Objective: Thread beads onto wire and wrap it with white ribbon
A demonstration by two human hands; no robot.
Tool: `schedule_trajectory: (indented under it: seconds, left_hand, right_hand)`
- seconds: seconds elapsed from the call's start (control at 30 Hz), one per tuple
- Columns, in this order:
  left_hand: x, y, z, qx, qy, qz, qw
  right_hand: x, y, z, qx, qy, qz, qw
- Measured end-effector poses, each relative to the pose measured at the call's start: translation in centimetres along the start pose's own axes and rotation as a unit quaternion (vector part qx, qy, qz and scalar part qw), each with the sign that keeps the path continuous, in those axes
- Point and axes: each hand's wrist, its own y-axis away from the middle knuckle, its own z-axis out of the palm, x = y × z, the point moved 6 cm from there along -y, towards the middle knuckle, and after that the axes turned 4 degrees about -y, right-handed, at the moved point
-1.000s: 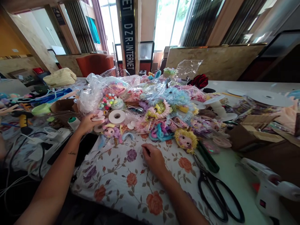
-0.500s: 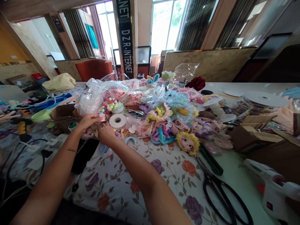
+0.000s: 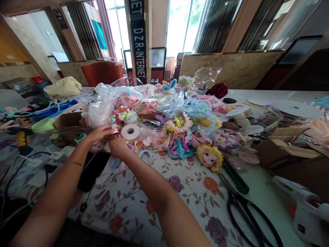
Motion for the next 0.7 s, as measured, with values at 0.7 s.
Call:
schedule_trajectory:
  seconds: [0.7]
  left_hand:
    - [0.0, 1.2, 0.7, 0.049, -0.188, 0.05, 0.98]
  right_hand:
    - [2.4, 10.9, -13.5, 0.16, -0.796, 0.06, 0.58]
